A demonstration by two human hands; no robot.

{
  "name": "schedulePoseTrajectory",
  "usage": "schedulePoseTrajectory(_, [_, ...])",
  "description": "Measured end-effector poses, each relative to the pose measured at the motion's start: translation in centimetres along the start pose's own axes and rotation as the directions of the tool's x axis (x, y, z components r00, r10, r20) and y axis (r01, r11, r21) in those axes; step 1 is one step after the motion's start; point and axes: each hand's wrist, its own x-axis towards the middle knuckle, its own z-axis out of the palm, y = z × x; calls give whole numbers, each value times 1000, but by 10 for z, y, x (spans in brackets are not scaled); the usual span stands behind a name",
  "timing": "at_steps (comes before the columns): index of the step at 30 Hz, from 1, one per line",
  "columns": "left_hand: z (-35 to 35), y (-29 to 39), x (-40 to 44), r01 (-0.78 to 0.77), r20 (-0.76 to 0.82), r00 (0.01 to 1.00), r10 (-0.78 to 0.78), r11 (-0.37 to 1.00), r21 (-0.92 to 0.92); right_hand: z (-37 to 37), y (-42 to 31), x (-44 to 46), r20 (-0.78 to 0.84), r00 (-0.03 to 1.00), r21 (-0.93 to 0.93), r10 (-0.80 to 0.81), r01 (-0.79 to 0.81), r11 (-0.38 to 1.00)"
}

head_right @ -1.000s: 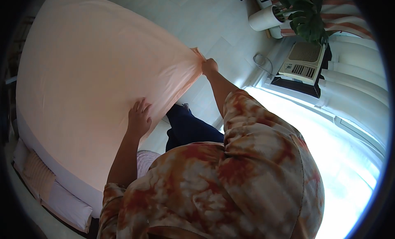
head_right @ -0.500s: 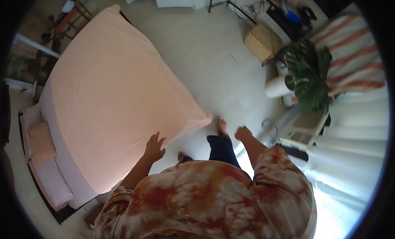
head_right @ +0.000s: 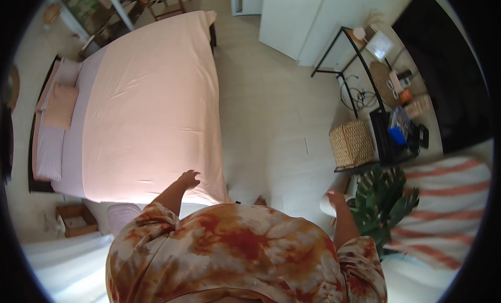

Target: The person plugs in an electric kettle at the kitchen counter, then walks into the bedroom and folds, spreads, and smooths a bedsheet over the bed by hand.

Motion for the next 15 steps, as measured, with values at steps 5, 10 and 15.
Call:
schedulePoseTrajectory(5, [-31, 25, 12, -45, 34, 998, 47, 998, -54, -49, -88, 70, 114, 975, 631, 192, -220, 744])
schedulePoseTrajectory(10, [-60, 27, 43, 82, 23, 997, -79, 982, -171, -56, -153, 141, 312, 950, 679, 18, -236, 695])
schedulePoseTrajectory(15, [-86, -5, 124, 66, 226, 973, -55, 997, -43, -90, -176, 254, 408, 912, 523, 46, -275, 807])
